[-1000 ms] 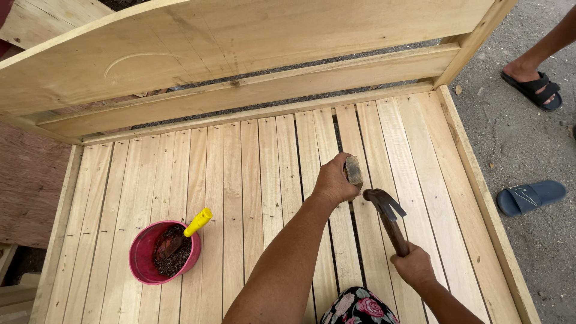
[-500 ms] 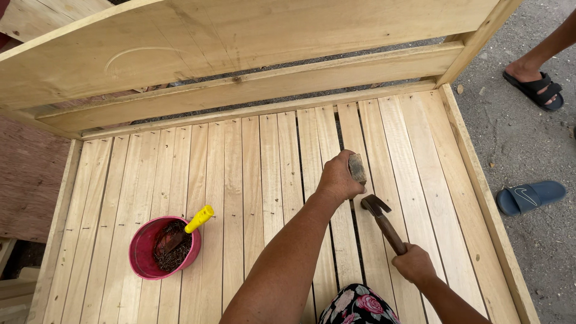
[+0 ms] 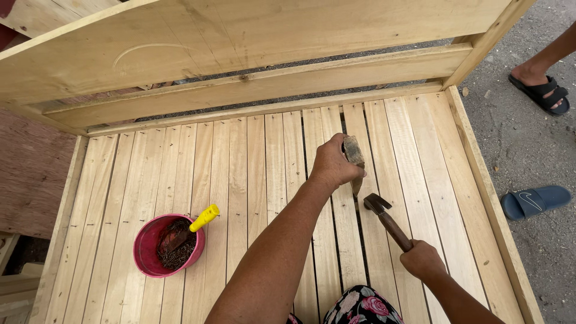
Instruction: The person uses a hammer and a small wooden block to tap wooden slats together on a bed frame. They repeatedly strike the block to close gaps between adjacent slats, working along the length of the bed base.
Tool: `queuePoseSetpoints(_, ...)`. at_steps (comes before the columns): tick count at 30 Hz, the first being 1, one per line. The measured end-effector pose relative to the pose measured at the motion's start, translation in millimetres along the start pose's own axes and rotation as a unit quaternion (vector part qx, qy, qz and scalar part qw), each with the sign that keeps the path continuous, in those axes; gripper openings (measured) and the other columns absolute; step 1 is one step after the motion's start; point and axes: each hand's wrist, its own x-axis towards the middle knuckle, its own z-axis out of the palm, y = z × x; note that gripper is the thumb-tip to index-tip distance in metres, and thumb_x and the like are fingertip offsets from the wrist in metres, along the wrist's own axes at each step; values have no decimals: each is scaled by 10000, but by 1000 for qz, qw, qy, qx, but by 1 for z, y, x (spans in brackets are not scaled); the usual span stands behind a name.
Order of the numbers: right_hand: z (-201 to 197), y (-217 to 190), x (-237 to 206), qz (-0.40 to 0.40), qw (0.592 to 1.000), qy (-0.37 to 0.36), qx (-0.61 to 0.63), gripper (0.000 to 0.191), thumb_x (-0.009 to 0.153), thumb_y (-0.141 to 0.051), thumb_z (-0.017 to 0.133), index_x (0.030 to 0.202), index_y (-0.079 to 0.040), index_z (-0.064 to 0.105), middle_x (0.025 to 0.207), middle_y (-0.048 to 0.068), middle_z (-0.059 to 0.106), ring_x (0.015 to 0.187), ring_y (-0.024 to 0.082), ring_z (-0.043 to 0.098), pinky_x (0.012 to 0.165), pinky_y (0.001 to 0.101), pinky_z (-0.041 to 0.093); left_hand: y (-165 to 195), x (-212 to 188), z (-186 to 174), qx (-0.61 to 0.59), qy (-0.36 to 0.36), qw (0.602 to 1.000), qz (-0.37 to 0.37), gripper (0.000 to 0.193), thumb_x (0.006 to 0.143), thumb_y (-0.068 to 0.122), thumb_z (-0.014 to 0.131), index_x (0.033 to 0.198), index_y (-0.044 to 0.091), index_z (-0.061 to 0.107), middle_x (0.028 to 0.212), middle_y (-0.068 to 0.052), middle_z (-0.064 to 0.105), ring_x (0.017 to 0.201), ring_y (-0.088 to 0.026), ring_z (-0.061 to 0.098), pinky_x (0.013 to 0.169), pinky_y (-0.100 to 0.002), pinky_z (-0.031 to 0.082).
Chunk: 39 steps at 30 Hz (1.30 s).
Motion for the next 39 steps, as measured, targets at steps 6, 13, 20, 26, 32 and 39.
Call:
queuePoseSetpoints(6,0,-8,-11,25,963,-101,248,196,797,-16,716,906,33,561,597,88,502,445,208,505,424,398,460,3,-2,-33,60,26,998,14,747,616,70,837,1311,91,562,1096,-107,712,1006,-218,733,925,-362,635)
queuePoseSetpoints(13,-2,-13,-14,26,970,-93,223,172,818,-26,721,881,2,563,586,86,503,435,203,496,414,378,443,-21,-13,-36,54,45,997,16,778,644,33,848,1344,124,519,1132,-100,687,1009,-207,713,928,-347,621)
queuePoseSetpoints(20,-8,-25,-27,30,977,-64,202,188,861,-95,755,924,0,606,582,73,522,434,180,503,415,352,454,-38,-18,-34,-7,36,999,-3,785,680,11,836,1372,176,505,1172,-76,693,976,-196,743,907,-325,639)
queuePoseSetpoints(26,-42,-84,-68,-75,978,-1,197,219,885,-188,764,888,-50,595,544,70,504,393,156,417,387,343,358,-42,-6,-32,-10,42,999,4,892,649,14,889,1420,176,471,1296,-78,632,1092,-194,678,1024,-335,564)
queuePoseSetpoints(32,-73,-118,-103,-240,938,65,242,267,834,-228,798,762,-80,587,531,32,542,437,134,482,427,326,417,-48,0,-36,-39,38,998,2,887,599,32,907,1391,159,528,1290,-61,670,1068,-180,705,1023,-332,579)
queuePoseSetpoints(39,-81,-113,-114,-147,982,48,112,254,866,-235,802,767,-91,618,564,33,531,501,163,506,497,355,442,-52,-6,-34,-24,23,999,-10,877,594,53,922,1378,159,545,1274,-57,687,1066,-183,708,1037,-326,582)
